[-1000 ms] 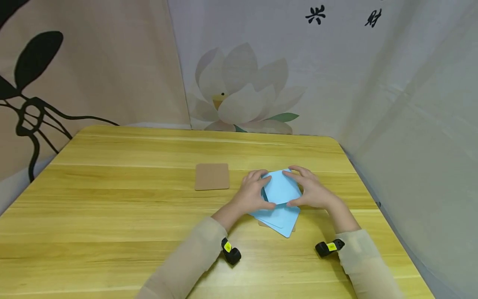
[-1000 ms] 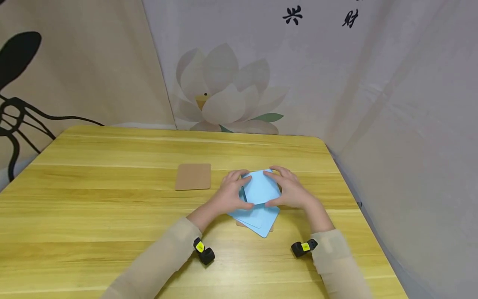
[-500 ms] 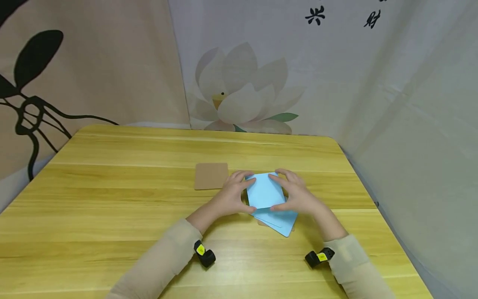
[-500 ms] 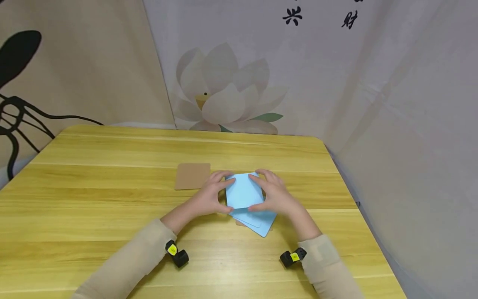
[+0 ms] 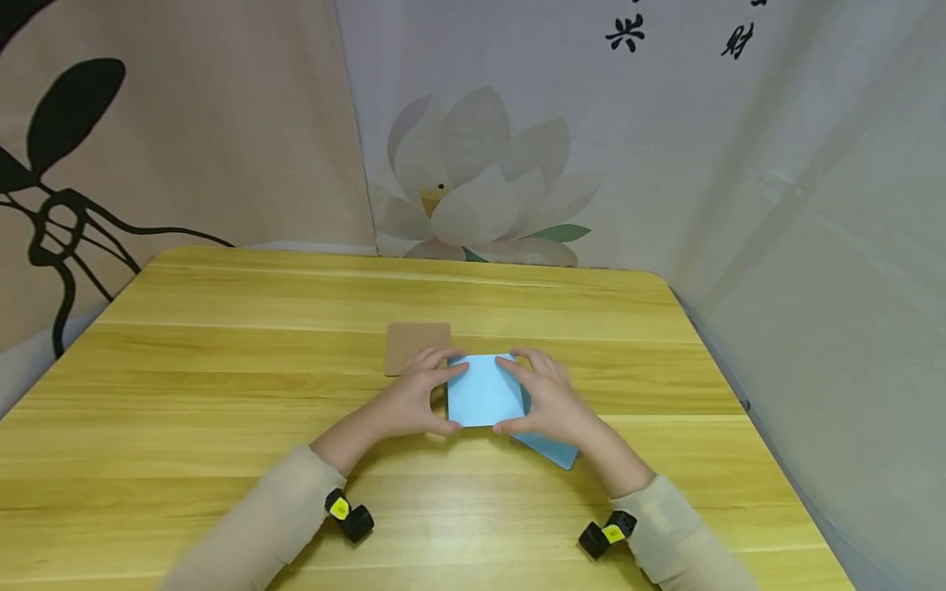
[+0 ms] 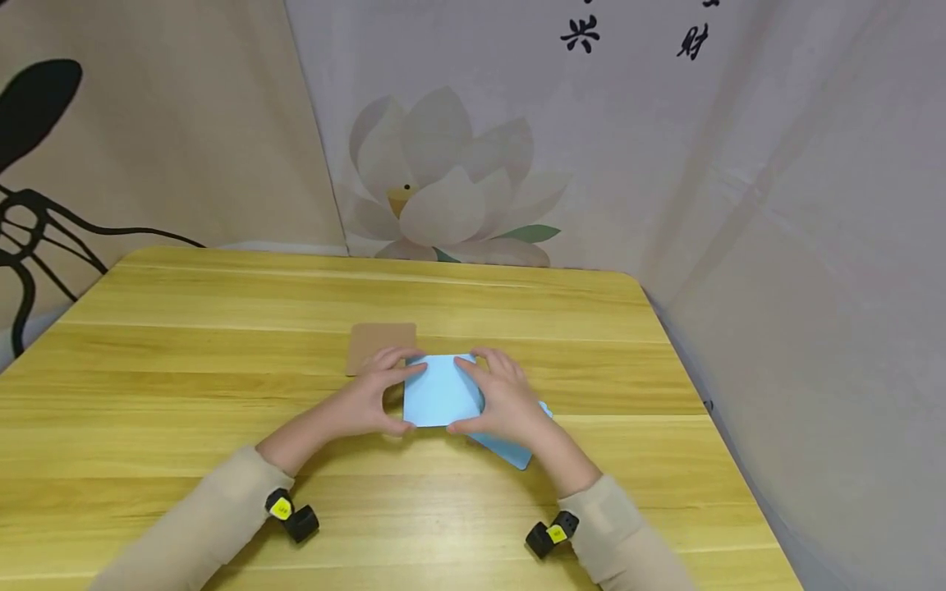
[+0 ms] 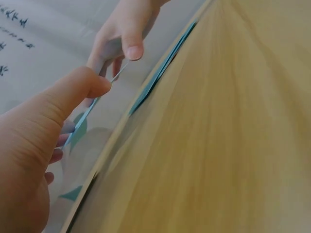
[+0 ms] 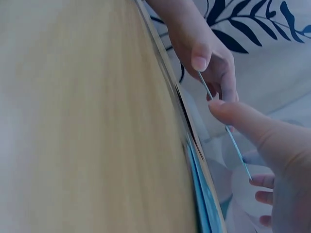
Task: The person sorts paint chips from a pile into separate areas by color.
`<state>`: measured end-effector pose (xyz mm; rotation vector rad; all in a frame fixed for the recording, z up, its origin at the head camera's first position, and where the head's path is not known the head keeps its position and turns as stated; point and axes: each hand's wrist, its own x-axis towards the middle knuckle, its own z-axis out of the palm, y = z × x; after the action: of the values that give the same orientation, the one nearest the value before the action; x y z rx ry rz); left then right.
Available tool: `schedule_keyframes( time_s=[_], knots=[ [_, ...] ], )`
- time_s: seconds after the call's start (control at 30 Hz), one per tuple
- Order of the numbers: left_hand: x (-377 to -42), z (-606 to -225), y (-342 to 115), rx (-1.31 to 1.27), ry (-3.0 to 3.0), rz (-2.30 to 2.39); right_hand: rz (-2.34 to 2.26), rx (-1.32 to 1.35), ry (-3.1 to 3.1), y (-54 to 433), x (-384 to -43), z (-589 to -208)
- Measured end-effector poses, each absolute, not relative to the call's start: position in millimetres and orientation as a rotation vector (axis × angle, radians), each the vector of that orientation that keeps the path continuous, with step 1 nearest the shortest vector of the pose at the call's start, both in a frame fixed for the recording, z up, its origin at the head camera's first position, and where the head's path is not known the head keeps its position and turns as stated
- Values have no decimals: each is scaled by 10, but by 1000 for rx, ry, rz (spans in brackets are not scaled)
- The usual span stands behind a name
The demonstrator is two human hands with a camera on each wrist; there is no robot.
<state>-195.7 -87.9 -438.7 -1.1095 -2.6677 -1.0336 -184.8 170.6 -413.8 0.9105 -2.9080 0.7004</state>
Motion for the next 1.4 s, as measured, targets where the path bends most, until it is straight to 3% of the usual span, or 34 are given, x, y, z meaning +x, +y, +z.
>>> schedule_keyframes(
  time_s=[0.67, 1.4],
  knots=[
    [-1702, -4441, -1620, -1104, -2787, -1035, 641, 984, -3003, 1045, -1641, -4258],
    [-1722, -4493, -1792, -1098, -2888, -1034, 608, 1044, -3075, 919, -1683, -4373]
  ],
)
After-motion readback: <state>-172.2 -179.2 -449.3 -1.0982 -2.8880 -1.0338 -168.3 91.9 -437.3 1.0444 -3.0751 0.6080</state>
